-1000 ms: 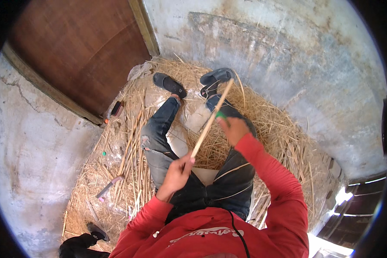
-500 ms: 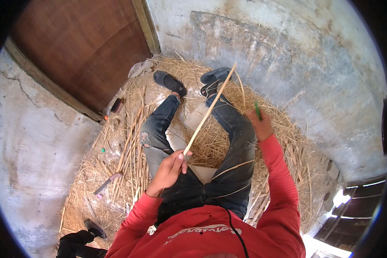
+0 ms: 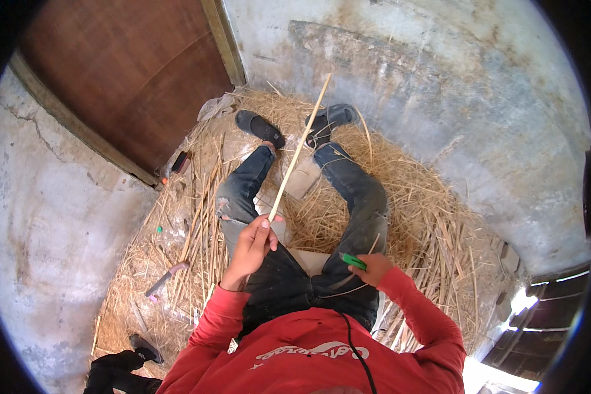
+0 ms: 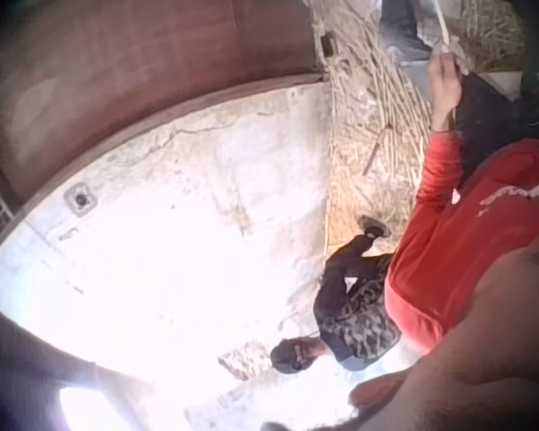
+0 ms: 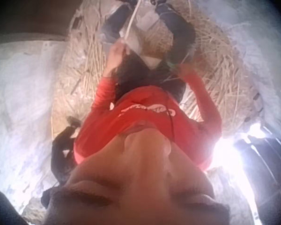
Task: The person shaves a thin wooden strip using a small blade while sitting on a straw-covered floor.
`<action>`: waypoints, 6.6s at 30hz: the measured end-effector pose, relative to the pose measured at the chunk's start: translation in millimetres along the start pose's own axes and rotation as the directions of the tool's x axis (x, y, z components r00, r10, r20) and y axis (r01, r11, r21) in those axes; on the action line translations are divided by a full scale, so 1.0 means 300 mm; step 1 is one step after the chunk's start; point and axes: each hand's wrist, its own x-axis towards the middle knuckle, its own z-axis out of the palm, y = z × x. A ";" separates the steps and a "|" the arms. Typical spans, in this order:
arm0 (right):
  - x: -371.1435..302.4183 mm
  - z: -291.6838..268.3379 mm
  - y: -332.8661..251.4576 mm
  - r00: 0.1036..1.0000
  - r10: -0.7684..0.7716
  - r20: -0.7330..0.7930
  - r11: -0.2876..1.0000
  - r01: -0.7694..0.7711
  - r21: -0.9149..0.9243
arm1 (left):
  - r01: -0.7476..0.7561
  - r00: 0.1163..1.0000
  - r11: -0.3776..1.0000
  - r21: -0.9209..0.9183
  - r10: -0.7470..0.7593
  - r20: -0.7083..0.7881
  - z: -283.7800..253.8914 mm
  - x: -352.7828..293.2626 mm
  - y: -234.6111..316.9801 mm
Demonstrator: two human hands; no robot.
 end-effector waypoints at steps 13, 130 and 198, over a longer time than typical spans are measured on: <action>-0.211 0.032 0.025 0.968 -0.163 -0.190 0.987 0.162 -0.016 | 0.048 0.998 0.997 -0.061 -0.050 -0.033 0.026 -0.061 0.039; 0.636 -0.992 0.042 0.655 0.280 -0.702 0.900 0.075 0.429 | 0.131 0.915 0.921 -0.366 0.031 0.403 0.015 0.622 0.252; 0.686 -0.847 -0.341 0.884 -0.236 -0.403 0.936 0.318 0.148 | 0.022 0.945 0.986 -0.163 0.033 0.325 0.116 0.730 0.248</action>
